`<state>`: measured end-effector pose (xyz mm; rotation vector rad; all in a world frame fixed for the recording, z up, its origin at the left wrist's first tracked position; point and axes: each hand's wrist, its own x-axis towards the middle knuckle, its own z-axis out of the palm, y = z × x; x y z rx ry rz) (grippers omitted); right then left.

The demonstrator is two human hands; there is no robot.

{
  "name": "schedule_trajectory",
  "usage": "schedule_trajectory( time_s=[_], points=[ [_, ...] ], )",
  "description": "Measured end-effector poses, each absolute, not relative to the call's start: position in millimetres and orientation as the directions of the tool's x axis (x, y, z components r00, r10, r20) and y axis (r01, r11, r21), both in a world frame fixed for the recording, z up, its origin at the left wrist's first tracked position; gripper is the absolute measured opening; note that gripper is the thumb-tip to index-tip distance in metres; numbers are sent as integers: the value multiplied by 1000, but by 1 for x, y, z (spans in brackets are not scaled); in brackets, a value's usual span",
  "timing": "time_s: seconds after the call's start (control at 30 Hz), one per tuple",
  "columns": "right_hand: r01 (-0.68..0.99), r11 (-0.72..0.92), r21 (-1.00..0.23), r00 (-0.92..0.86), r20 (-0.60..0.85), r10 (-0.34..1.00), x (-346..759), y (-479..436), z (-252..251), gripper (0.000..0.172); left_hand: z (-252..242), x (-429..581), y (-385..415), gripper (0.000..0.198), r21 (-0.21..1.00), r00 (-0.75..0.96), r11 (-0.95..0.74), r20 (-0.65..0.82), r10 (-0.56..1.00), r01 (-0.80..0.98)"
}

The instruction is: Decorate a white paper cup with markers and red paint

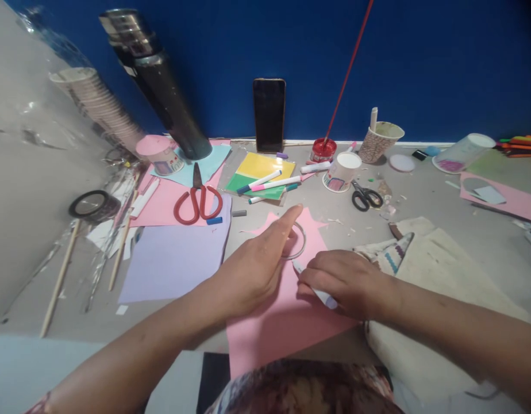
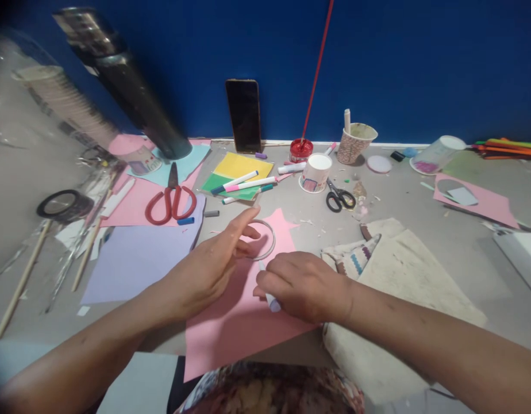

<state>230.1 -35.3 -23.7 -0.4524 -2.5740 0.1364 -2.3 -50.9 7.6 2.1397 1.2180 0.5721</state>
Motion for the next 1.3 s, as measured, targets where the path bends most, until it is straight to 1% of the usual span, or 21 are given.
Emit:
schedule_trajectory(
  time_s=[0.07, 0.13, 0.2, 0.33, 0.4, 0.5, 0.57, 0.67, 0.73, 0.77, 0.8, 0.83, 0.87, 0.9, 0.97, 1.0, 1.07, 1.1, 1.2, 1.23, 1.3],
  points=[
    [262, 951, -163, -832, 462, 309, 226, -35, -23, 29, 10, -4, -49, 76, 707, 487, -393, 79, 870, 588],
    [236, 962, -137, -844, 463, 272, 222, -34, -23, 29, 12, -5, -47, 77, 725, 495, -391, 79, 865, 567],
    [221, 971, -93, -859, 453, 239, 217, -34, -24, 25, 13, -6, -45, 77, 741, 500, -380, 69, 863, 554],
    [215, 976, -10, -914, 351, 205, 207, -32, -29, 13, 10, -9, -42, 76, 778, 495, -348, 55, 867, 523],
    [215, 977, 16, -927, 318, 199, 202, -29, -33, 10, 7, -9, -41, 77, 793, 494, -333, 47, 868, 510],
    [197, 979, 49, -935, 312, 172, 195, -28, -34, 10, 2, -9, -39, 78, 821, 472, -305, 50, 880, 482],
    [192, 980, 41, -927, 336, 168, 196, -32, -29, 11, 2, -8, -37, 72, 844, 441, -292, 74, 894, 450],
    [209, 976, -58, -892, 397, 214, 207, -42, -16, 19, 9, -7, -35, 51, 847, 310, -310, 184, 933, 432],
    [254, 959, -130, -856, 432, 285, 220, -47, -8, 29, 16, -8, -32, 31, 807, 185, -341, 287, 940, 482],
    [282, 949, -143, -829, 462, 316, 227, -47, -6, 30, 20, -10, -31, 24, 776, 150, -355, 326, 933, 521],
    [315, 941, -121, -808, 487, 333, 235, -46, -4, 28, 23, -11, -29, 21, 739, 156, -374, 349, 924, 561],
    [346, 935, -74, -793, 509, 334, 242, -42, -4, 23, 24, -12, -28, 21, 697, 199, -401, 356, 913, 595],
    [392, 918, -53, -763, 539, 357, 248, -37, -5, 18, 25, -14, -27, 21, 649, 275, -437, 342, 899, 623],
    [448, 892, -61, -716, 573, 399, 253, -32, -7, 15, 24, -14, -26, 20, 595, 369, -476, 302, 879, 647],
    [542, 833, -115, -627, 605, 491, 260, -20, -11, 14, 18, -14, -25, 16, 483, 525, -537, 173, 833, 692],
    [570, 808, -149, -587, 614, 527, 262, -15, -14, 14, 14, -12, -25, 13, 437, 570, -551, 102, 815, 711],
    [588, 782, -208, -529, 632, 566, 265, -8, -18, 14, 4, -8, -25, 10, 379, 609, -562, -4, 793, 735],
    [586, 777, -231, -506, 644, 574, 265, -6, -19, 13, 0, -5, -25, 11, 363, 616, -567, -27, 787, 739],
    [580, 756, -304, -452, 652, 609, 268, -5, -21, 15, -2, -3, -24, 19, 326, 632, -593, -17, 775, 736],
    [584, 739, -337, -430, 643, 633, 269, -5, -21, 16, 2, -4, -23, 20, 320, 634, -605, 19, 773, 729],
    [595, 694, -404, -382, 618, 687, 272, -4, -22, 19, 17, -13, -24, 20, 323, 617, -624, 138, 775, 711]
  ],
)
